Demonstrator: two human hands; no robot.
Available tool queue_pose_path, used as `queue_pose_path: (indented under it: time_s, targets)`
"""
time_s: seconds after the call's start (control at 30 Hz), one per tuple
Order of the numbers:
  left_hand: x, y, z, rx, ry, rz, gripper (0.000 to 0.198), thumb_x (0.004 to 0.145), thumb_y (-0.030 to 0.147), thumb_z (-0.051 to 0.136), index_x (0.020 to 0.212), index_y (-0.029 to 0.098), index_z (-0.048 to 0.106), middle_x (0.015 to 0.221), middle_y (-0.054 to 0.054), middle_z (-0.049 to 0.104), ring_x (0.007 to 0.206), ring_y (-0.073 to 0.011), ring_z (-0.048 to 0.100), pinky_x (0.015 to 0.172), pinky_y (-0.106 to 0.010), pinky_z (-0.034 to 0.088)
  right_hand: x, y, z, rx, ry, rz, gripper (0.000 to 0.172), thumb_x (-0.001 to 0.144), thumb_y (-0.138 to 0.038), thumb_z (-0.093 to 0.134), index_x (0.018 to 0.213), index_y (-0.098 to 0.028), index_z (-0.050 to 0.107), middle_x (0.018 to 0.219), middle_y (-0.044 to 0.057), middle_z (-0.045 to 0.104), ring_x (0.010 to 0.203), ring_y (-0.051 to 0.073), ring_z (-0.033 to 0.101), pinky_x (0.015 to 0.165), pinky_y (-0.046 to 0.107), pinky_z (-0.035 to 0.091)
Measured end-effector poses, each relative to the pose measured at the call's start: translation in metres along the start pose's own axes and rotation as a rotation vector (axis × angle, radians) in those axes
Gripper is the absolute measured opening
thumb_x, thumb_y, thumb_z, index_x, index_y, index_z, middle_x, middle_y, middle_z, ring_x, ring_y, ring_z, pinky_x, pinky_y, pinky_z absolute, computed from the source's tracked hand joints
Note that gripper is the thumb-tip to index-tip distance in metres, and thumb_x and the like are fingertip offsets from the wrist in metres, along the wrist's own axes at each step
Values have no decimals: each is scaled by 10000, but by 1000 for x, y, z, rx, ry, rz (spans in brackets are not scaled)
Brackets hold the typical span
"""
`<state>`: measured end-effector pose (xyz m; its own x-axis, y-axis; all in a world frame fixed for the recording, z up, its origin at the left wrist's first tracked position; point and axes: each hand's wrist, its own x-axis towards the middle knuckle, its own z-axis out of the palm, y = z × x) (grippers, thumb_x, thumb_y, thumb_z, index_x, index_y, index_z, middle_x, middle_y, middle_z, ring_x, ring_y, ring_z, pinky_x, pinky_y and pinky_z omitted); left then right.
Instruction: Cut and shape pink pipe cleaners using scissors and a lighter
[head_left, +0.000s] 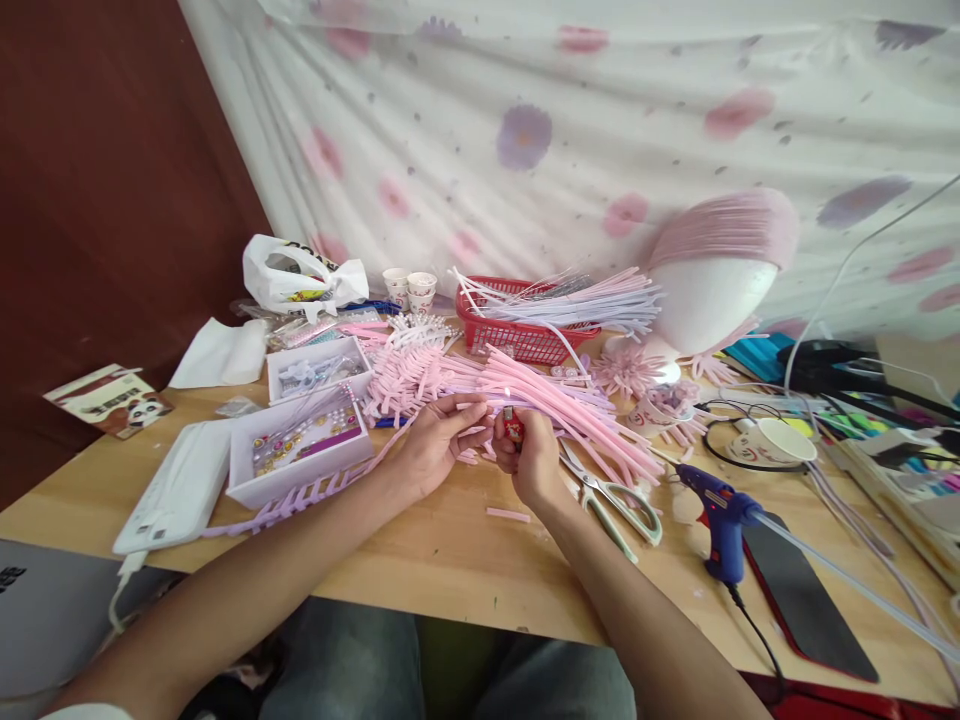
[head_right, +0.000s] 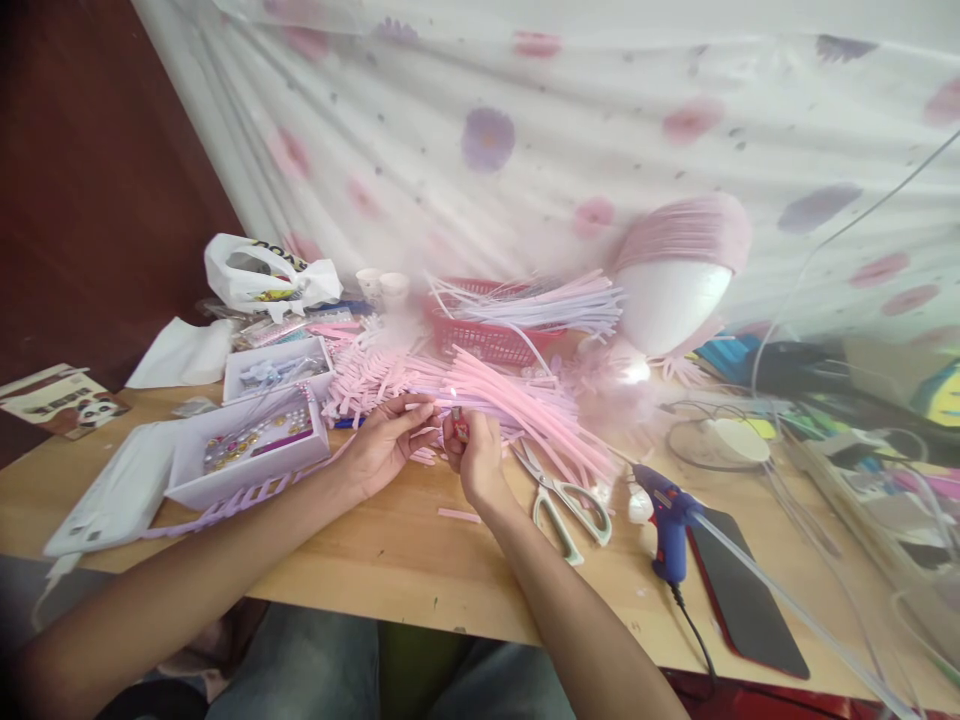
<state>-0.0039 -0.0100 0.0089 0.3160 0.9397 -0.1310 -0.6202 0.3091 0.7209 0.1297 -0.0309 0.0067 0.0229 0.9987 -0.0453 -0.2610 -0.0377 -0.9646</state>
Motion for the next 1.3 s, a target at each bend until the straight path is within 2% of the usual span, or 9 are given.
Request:
queue_pose_path:
  time_s: [0.13,0.3,0.4,0.5,0.6,0.67,0.87,1.07,1.3]
  targets:
    - [-1,1,2,-6,-1,1,243,652,167,869,842,131,722,759,-13,743,689,-106,709,674,-198,597,0,-1,0,15,13,-16,410,830,-514,444,553,-211,439,462,-72,266,403,75,181,411,229,119]
    - [-2,1,3,24,2,-4,214,678,172,853,842,135,719,746,-12,737,680,-106,705,672,-201,593,-3,-3,2,10,1,37,302,786,-431,464,578,-213,448,467,-75,264,411,76,167,415,225,106]
    - [-2,1,2,26,-1,-5,221,672,177,857,841,130,723,740,-14,733,668,-105,699,665,-201,590,-4,-2,2,16,7,16,373,821,-490,458,573,-213,445,468,-73,268,410,75,161,411,227,102]
    - [-2,2,2,14,-3,-7,230,660,176,866,833,131,722,720,-4,725,662,-101,695,653,-195,586,-3,-2,-1,-11,45,-105,445,848,-595,492,644,-202,532,494,-74,295,416,78,189,406,228,135]
    - [-1,3,2,0,-2,-4,240,648,176,874,828,129,723,713,1,721,660,-98,693,652,-192,587,0,-2,-6,-108,144,-278,341,805,-533,655,861,-197,657,554,-68,384,443,80,257,424,229,214]
    - [-2,3,3,-10,-3,-5,244,644,182,877,827,126,726,724,-2,725,660,-96,692,649,-187,585,1,-1,-8,-192,181,-335,327,779,-487,716,926,-197,688,570,-54,441,461,90,320,443,238,264]
    - [-3,4,4,14,-11,-41,195,680,207,862,792,113,732,698,-6,716,617,-73,665,636,-163,566,3,-1,-8,-309,192,-389,308,813,-484,695,745,-185,666,570,-14,539,526,129,476,492,255,355]
    - [-1,2,1,-7,-14,-24,216,653,213,877,787,118,737,728,-11,728,643,-77,669,648,-167,560,3,0,-7,-299,232,-411,385,882,-540,597,737,-185,642,618,-6,570,498,105,432,496,253,349]
    - [-1,0,0,21,-20,11,280,575,215,913,791,142,750,739,-1,730,681,-89,674,672,-194,568,-1,0,-7,-310,160,-385,328,865,-493,642,741,-190,627,539,-42,458,473,102,370,470,246,295]
